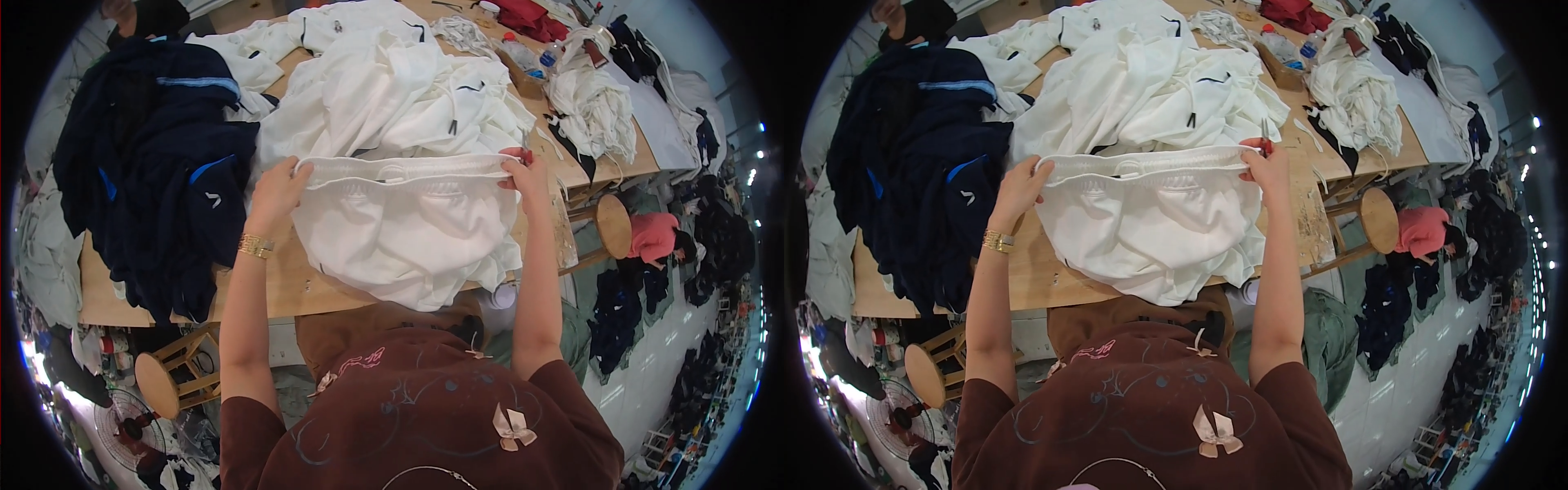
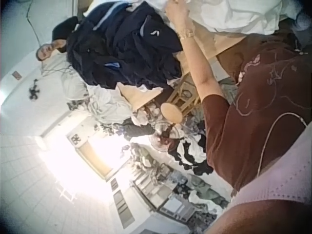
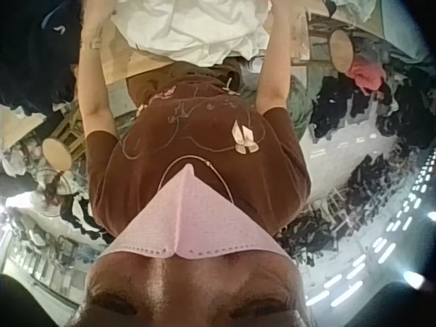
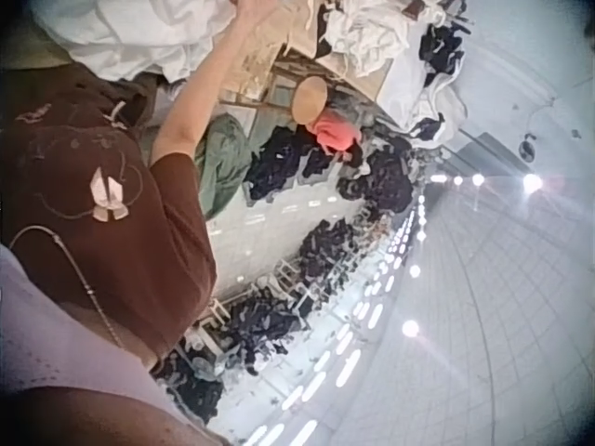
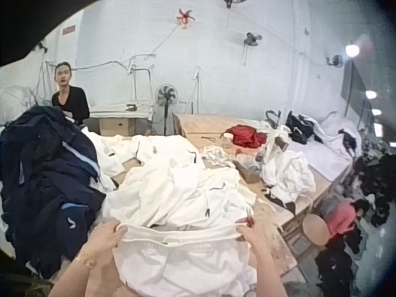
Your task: Trimming loose threads from white shorts in a garment factory.
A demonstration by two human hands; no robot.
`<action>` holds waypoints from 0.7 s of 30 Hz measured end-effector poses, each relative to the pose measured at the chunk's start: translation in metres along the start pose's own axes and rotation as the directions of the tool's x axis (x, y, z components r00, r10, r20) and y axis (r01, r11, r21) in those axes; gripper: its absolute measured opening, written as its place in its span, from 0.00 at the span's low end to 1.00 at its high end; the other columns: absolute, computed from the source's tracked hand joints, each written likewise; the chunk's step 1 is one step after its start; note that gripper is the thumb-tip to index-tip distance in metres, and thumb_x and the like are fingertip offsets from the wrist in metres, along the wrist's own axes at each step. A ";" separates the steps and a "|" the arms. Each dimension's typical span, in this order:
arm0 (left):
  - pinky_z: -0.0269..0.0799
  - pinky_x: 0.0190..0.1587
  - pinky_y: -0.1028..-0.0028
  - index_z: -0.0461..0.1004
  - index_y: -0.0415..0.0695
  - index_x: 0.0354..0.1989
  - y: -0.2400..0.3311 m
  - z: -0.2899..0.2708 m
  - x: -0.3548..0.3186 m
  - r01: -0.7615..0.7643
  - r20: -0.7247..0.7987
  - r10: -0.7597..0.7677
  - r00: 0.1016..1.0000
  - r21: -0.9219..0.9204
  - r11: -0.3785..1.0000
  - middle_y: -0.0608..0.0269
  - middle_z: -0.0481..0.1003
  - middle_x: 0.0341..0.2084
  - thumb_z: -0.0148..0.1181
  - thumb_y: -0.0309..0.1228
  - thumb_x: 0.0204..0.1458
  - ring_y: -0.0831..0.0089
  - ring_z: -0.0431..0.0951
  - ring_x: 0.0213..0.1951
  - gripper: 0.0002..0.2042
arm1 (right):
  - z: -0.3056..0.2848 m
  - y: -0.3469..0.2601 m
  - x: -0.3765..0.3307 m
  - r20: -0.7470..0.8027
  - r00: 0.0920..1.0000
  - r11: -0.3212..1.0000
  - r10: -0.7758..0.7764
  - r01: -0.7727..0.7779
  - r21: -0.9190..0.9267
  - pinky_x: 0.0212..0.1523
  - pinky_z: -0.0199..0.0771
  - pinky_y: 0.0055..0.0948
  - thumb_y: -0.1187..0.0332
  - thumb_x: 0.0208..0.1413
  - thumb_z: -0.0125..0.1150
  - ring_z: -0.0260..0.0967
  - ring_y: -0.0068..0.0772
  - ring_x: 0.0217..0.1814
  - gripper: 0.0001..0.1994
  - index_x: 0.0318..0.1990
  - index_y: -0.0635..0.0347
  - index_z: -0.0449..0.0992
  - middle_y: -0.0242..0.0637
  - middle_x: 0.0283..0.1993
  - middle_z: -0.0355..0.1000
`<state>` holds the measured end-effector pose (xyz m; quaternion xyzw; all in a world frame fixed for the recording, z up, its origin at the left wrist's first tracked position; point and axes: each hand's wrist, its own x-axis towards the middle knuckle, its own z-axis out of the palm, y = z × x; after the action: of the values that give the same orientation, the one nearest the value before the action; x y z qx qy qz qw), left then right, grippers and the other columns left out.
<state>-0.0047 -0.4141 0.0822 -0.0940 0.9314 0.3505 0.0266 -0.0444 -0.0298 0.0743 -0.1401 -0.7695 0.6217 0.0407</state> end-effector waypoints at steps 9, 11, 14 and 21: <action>0.54 0.13 0.85 0.72 0.40 0.30 0.018 -0.073 -0.030 -0.045 0.200 0.126 0.972 -0.366 0.929 0.74 0.64 0.14 0.52 0.46 0.50 0.86 0.59 0.11 0.18 | -0.039 -0.055 -0.027 0.332 0.936 0.979 -0.115 0.164 -0.124 0.29 0.69 0.17 0.73 0.36 0.58 0.69 0.24 0.27 0.13 0.33 0.66 0.73 0.36 0.29 0.71; 0.51 0.12 0.87 0.71 0.41 0.28 0.032 -0.106 -0.059 -0.144 0.251 0.267 0.931 -0.420 0.896 0.75 0.63 0.14 0.51 0.45 0.51 0.89 0.58 0.10 0.17 | -0.059 -0.072 -0.052 0.349 0.904 0.962 -0.245 0.271 -0.026 0.30 0.67 0.16 0.72 0.32 0.58 0.69 0.25 0.27 0.14 0.32 0.67 0.73 0.36 0.28 0.71; 0.48 0.08 0.88 0.67 0.42 0.24 0.038 -0.147 -0.093 -0.292 0.138 0.413 0.900 -0.515 0.806 0.75 0.64 0.12 0.50 0.47 0.50 0.91 0.56 0.07 0.18 | -0.071 -0.103 -0.060 0.480 0.727 0.870 -0.491 0.434 0.233 0.19 0.60 0.16 0.77 0.25 0.53 0.66 0.18 0.24 0.14 0.27 0.66 0.73 0.33 0.27 0.72; 0.69 0.39 0.76 0.62 0.37 0.53 0.083 -0.130 0.023 -0.450 -0.399 0.219 0.890 -0.697 0.558 0.55 0.69 0.45 0.48 0.53 0.53 0.71 0.75 0.34 0.31 | -0.021 -0.159 0.028 0.064 0.933 0.828 -0.354 0.281 0.485 0.36 0.77 0.32 0.75 0.49 0.56 0.69 0.30 0.22 0.09 0.37 0.72 0.70 0.38 0.28 0.70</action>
<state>-0.0410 -0.4420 0.2316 0.0381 0.6836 0.6981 -0.2095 -0.0925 -0.0326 0.2301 0.0517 -0.6099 0.7819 0.1179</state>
